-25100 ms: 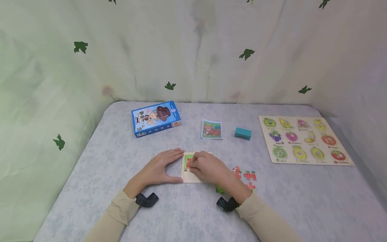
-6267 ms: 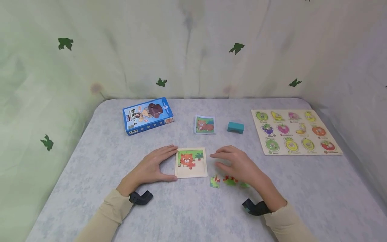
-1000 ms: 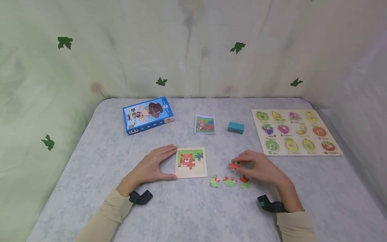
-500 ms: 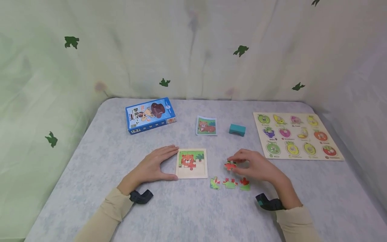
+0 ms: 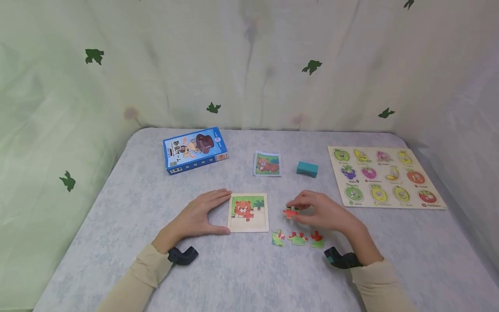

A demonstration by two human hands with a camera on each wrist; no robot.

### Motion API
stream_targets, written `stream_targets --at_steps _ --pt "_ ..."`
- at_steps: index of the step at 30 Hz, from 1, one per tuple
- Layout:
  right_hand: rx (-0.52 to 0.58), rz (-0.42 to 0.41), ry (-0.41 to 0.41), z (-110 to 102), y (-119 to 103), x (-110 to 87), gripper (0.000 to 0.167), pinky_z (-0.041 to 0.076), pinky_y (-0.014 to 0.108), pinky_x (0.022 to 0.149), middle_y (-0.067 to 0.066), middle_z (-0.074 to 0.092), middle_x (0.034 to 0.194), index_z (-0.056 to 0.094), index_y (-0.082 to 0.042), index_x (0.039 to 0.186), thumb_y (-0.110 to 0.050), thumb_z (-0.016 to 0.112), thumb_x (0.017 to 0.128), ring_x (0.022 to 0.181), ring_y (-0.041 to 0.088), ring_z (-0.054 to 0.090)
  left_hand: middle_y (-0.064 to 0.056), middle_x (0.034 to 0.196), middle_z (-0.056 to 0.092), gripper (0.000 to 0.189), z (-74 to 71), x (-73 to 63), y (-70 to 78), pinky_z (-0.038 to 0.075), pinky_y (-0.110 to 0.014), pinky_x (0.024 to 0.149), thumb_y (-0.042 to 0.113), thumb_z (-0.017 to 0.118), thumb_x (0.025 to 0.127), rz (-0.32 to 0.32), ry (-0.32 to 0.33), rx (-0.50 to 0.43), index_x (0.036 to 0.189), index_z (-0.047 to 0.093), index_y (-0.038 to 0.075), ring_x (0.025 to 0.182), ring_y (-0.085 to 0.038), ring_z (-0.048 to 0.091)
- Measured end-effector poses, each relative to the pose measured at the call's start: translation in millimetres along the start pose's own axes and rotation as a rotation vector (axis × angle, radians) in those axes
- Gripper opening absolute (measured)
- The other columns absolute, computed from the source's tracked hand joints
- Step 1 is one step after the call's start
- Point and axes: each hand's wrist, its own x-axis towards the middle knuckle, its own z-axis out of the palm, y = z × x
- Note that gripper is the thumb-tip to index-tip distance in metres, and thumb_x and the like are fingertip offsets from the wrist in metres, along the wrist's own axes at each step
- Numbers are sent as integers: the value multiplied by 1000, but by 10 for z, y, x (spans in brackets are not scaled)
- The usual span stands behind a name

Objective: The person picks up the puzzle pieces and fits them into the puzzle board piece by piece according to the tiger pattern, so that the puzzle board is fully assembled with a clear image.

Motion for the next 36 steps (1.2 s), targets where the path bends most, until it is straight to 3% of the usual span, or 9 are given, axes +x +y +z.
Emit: stream_targets --at_steps 13,36 --pt "27 -74 -31 65 -10 178 34 59 31 79 -12 69 108 76 -16 124 -20 81 91 91 13 64 0 164 41 107 7 -8 -7 32 -50 124 74 76 76 -2 1 1 159 42 17 154 -23 34" --pt "53 -99 -49 190 -143 392 37 59 29 81 -10 68 110 74 -17 128 -21 80 92 93 11 62 1 164 40 108 -7 3 -4 30 -49 125 75 77 76 -2 -1 -8 159 41 17 154 -21 33"
